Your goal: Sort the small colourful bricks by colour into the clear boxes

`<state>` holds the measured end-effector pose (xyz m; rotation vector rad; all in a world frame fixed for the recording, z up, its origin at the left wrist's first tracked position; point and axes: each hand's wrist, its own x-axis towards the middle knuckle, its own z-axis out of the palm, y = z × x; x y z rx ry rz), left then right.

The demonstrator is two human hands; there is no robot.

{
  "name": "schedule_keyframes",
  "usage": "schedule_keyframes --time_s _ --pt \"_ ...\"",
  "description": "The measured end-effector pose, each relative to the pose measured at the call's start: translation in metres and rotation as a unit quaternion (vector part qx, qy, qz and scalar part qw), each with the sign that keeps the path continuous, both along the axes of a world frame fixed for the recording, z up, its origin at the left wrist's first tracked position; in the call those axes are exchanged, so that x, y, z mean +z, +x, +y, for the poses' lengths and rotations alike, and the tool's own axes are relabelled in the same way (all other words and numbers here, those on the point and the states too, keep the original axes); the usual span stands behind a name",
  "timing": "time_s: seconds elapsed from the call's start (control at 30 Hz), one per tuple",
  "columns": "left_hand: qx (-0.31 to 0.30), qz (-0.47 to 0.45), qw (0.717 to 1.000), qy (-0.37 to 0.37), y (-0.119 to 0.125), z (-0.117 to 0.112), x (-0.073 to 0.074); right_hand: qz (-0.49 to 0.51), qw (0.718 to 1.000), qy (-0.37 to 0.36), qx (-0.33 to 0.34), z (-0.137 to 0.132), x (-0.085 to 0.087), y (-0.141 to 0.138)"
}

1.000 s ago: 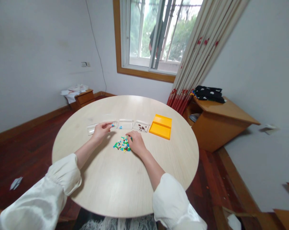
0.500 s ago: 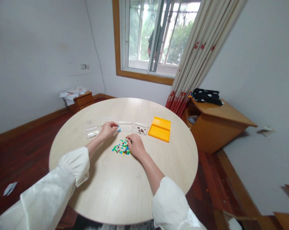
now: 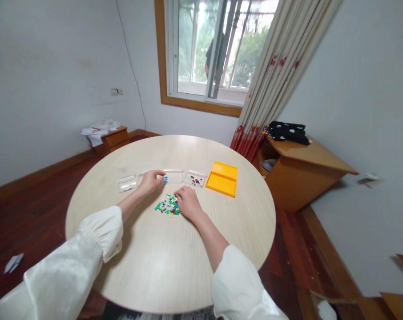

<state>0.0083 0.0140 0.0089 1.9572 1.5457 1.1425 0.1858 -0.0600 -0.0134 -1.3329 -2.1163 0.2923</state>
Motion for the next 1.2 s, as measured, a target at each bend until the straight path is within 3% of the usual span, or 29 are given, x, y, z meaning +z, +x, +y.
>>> schedule_keyframes --time_s 0.17,0.37,0.47,0.57,0.67,0.77,0.97,1.07,1.2 --pt "-0.026 0.002 0.999 -0.019 -0.016 -0.022 0.003 0.012 1.0 0.02 -0.013 0.004 0.003 0.008" --pt "0.01 -0.044 0.996 -0.072 -0.046 -0.038 -0.001 0.059 0.994 0.012 -0.087 0.018 0.006 0.036" --pt "0.024 -0.097 0.99 -0.1 -0.047 -0.039 0.003 0.112 0.988 -0.006 -0.103 0.025 0.012 0.031" --pt "-0.034 -0.111 0.984 -0.134 -0.034 -0.042 0.011 0.162 0.986 -0.043 -0.014 0.028 0.024 0.012" --pt "-0.137 -0.048 0.976 -0.16 -0.024 -0.051 0.012 0.146 0.967 -0.16 0.135 0.023 0.037 -0.003" --pt "-0.157 -0.005 0.976 -0.15 -0.027 -0.067 0.004 0.101 0.951 -0.228 0.185 0.007 0.041 0.001" --pt "-0.158 0.054 0.983 -0.075 -0.041 -0.095 -0.011 0.043 0.994 -0.054 0.079 -0.023 0.016 0.033" --pt "-0.167 0.091 0.98 -0.061 -0.032 -0.096 -0.012 0.046 0.997 -0.038 0.057 -0.023 0.005 0.033" --pt "-0.196 0.129 0.97 -0.056 -0.015 -0.094 -0.014 0.041 0.995 -0.036 0.085 -0.02 0.002 0.023"
